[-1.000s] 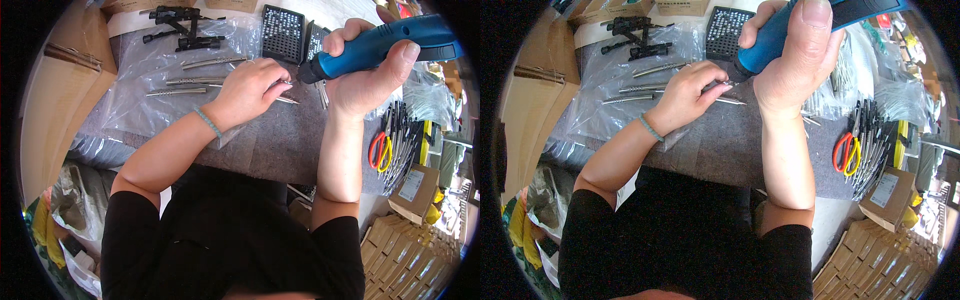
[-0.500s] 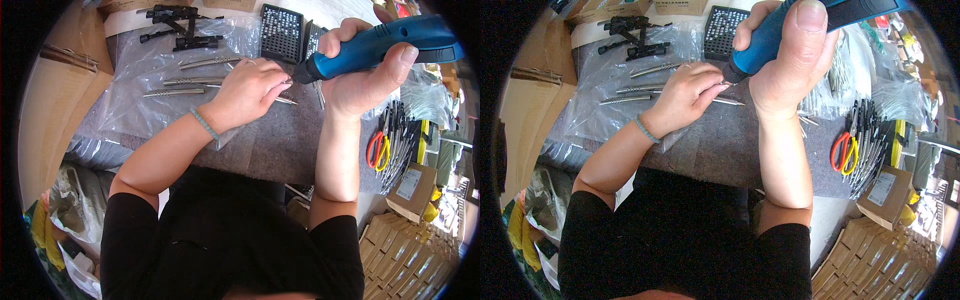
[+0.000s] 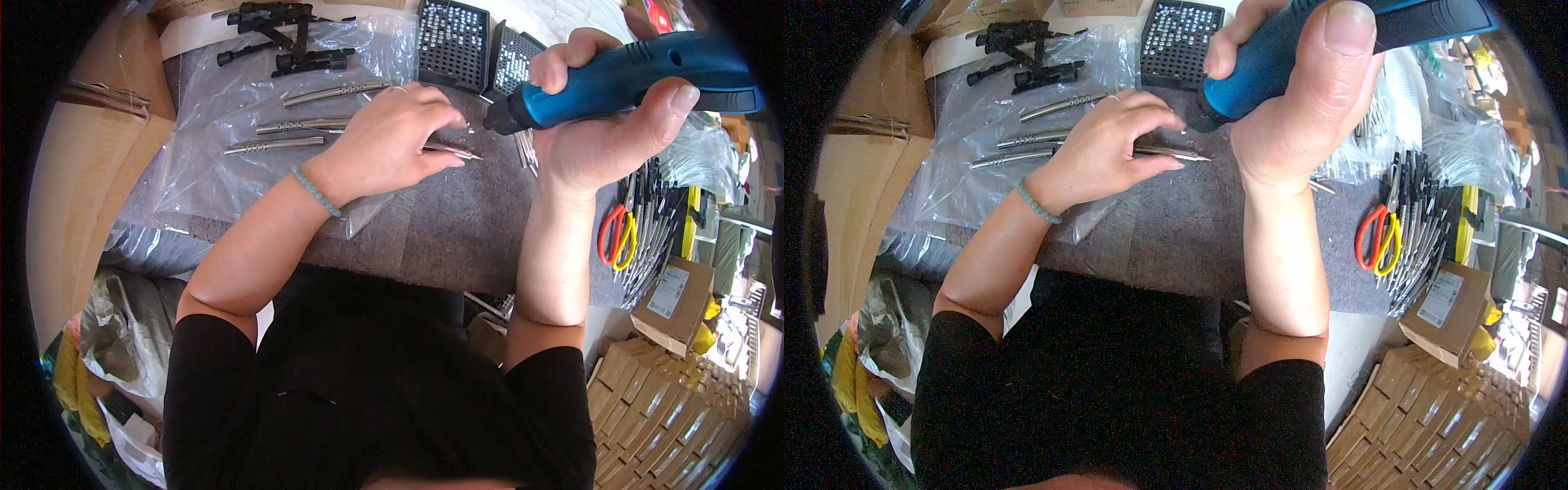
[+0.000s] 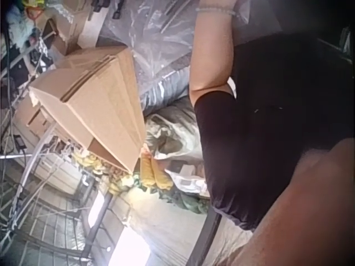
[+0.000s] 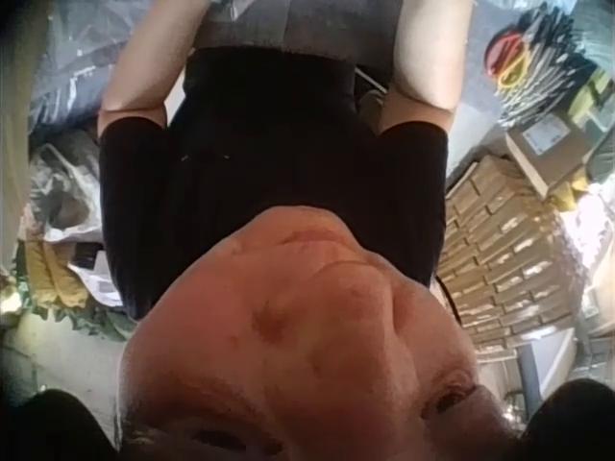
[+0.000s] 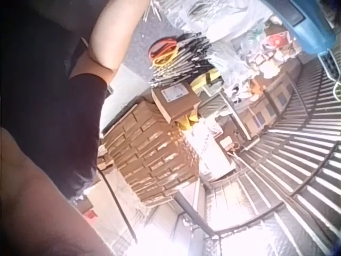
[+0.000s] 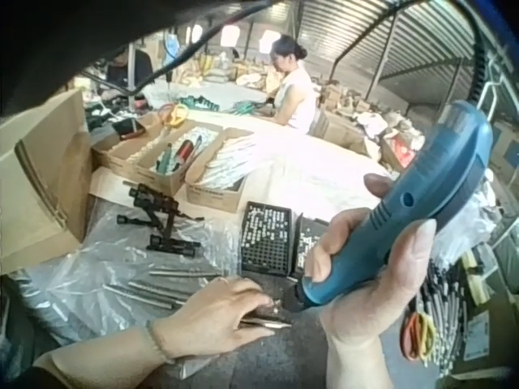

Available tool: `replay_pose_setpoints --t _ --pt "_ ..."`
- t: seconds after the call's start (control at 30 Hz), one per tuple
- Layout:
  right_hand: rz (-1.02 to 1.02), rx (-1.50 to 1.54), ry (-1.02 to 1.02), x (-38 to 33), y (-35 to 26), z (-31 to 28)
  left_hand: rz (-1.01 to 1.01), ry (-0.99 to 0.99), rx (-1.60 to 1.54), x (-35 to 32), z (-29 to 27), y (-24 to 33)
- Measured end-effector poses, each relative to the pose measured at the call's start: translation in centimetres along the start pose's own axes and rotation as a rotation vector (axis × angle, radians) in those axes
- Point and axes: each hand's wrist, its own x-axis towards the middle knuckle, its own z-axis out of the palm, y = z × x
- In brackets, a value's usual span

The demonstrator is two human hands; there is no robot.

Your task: The person is assembling small metal tubes and pins using an electric screwdriver at a workstation.

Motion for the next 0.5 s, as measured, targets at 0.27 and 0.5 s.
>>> replay_pose_setpoints --t 0.27,0.5 --pt "-0.051 -0.153 -0.231 -0.6 1.9 -3.5 0.006 -0.143 0.131 -0.3 0.3 0.3" --pt "-0.004 -0.11 -0.193 -1.1 2.9 -3.7 0.01 -0.148 0.153 -0.6 0.9 0.3"
